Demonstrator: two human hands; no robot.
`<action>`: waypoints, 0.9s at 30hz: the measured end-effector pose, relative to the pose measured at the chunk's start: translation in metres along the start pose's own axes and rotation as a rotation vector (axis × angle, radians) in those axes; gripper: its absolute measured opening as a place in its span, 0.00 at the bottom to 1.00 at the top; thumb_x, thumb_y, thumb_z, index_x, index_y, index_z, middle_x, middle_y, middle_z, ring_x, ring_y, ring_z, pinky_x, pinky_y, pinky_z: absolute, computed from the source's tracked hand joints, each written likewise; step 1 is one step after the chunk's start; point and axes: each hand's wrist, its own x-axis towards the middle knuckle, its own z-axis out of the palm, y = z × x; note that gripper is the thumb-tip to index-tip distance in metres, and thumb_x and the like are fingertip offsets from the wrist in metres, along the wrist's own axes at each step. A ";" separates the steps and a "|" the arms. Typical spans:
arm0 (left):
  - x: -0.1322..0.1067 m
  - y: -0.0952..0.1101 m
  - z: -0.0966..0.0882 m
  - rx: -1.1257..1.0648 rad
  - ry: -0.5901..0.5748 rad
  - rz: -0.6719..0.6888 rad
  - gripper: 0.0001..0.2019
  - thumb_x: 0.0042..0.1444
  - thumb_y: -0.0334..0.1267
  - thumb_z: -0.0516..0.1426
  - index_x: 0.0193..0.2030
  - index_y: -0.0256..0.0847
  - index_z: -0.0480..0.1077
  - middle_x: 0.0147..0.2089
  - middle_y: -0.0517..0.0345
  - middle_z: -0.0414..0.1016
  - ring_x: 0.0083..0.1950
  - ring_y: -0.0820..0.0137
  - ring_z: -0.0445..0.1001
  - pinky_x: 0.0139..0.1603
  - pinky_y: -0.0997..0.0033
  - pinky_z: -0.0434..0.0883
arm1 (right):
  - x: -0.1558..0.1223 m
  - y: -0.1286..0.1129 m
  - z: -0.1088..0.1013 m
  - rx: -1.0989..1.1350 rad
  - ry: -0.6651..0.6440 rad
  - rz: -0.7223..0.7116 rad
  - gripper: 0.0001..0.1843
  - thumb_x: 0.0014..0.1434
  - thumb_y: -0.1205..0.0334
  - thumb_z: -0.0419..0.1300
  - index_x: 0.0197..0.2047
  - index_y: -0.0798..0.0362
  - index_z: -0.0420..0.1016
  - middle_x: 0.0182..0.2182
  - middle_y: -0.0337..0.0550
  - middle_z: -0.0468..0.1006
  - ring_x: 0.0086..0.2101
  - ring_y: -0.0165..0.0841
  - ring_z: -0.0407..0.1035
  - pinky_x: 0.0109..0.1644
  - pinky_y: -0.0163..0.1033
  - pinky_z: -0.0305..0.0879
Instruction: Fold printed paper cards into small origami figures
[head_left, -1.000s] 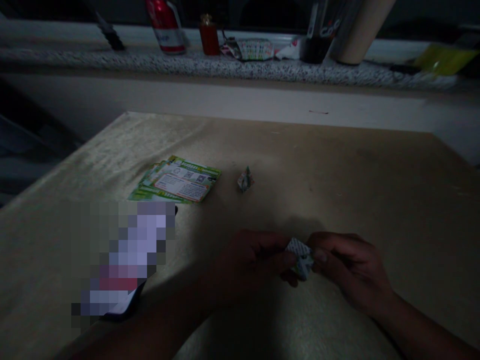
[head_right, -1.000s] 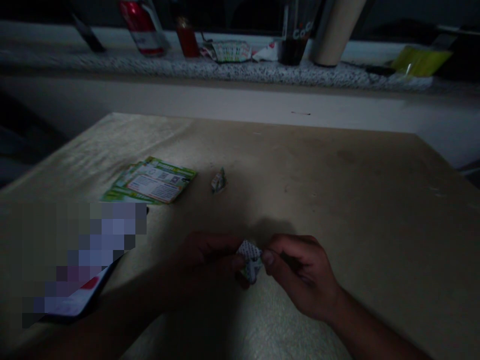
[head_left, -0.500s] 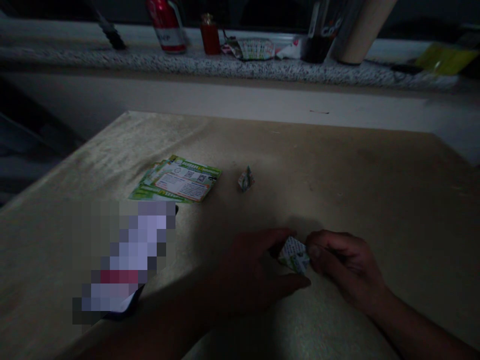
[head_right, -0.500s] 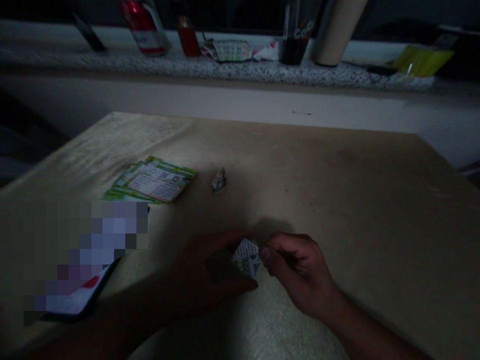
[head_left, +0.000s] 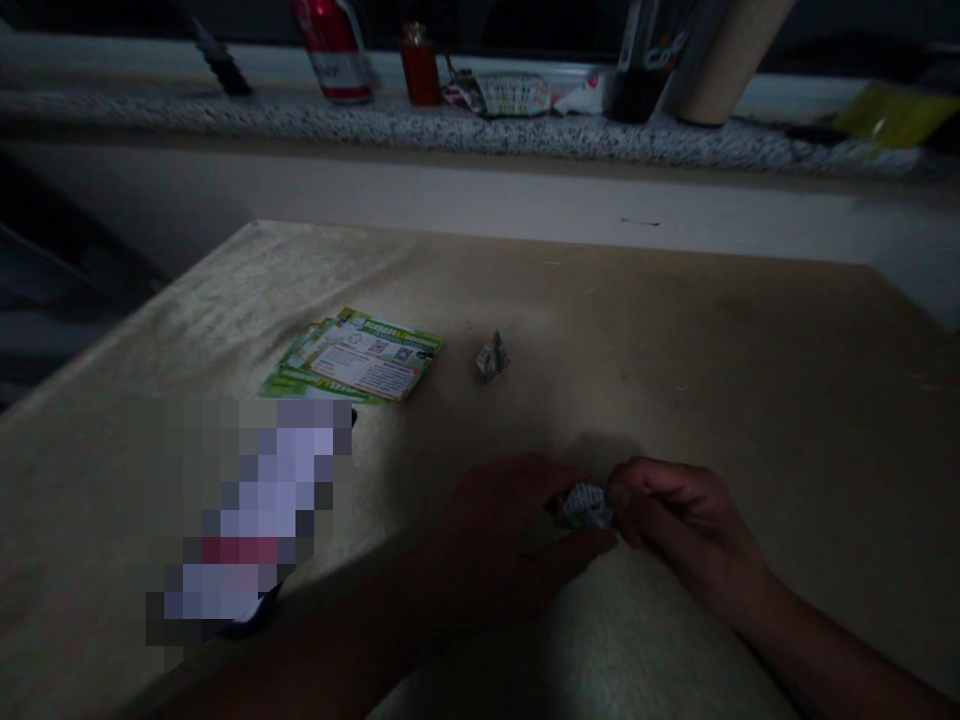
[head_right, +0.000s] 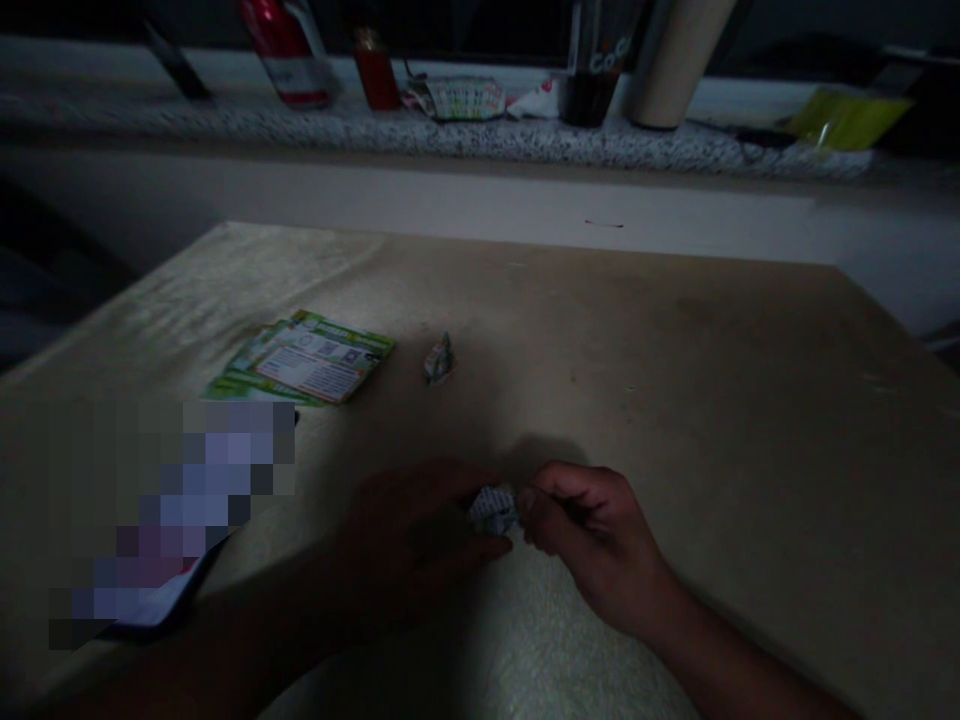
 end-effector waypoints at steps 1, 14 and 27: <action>0.001 0.000 0.000 -0.007 0.007 0.022 0.13 0.61 0.45 0.62 0.45 0.36 0.76 0.36 0.52 0.81 0.34 0.69 0.78 0.38 0.71 0.72 | 0.000 0.000 0.000 0.005 -0.003 -0.003 0.20 0.66 0.57 0.58 0.22 0.54 0.70 0.18 0.35 0.66 0.21 0.26 0.59 0.24 0.31 0.57; -0.002 -0.001 -0.002 -0.035 -0.062 -0.069 0.12 0.66 0.40 0.56 0.39 0.36 0.78 0.31 0.56 0.80 0.30 0.72 0.76 0.32 0.75 0.66 | -0.003 0.004 -0.002 -0.017 -0.063 -0.101 0.19 0.69 0.55 0.55 0.28 0.53 0.71 0.21 0.36 0.68 0.23 0.27 0.61 0.25 0.33 0.57; -0.004 0.004 0.004 -0.506 -0.159 -0.423 0.14 0.65 0.44 0.57 0.35 0.36 0.78 0.27 0.58 0.80 0.28 0.74 0.77 0.31 0.79 0.70 | -0.003 -0.007 -0.001 -0.435 -0.099 -0.514 0.08 0.66 0.69 0.55 0.36 0.53 0.72 0.23 0.39 0.71 0.22 0.29 0.65 0.26 0.36 0.59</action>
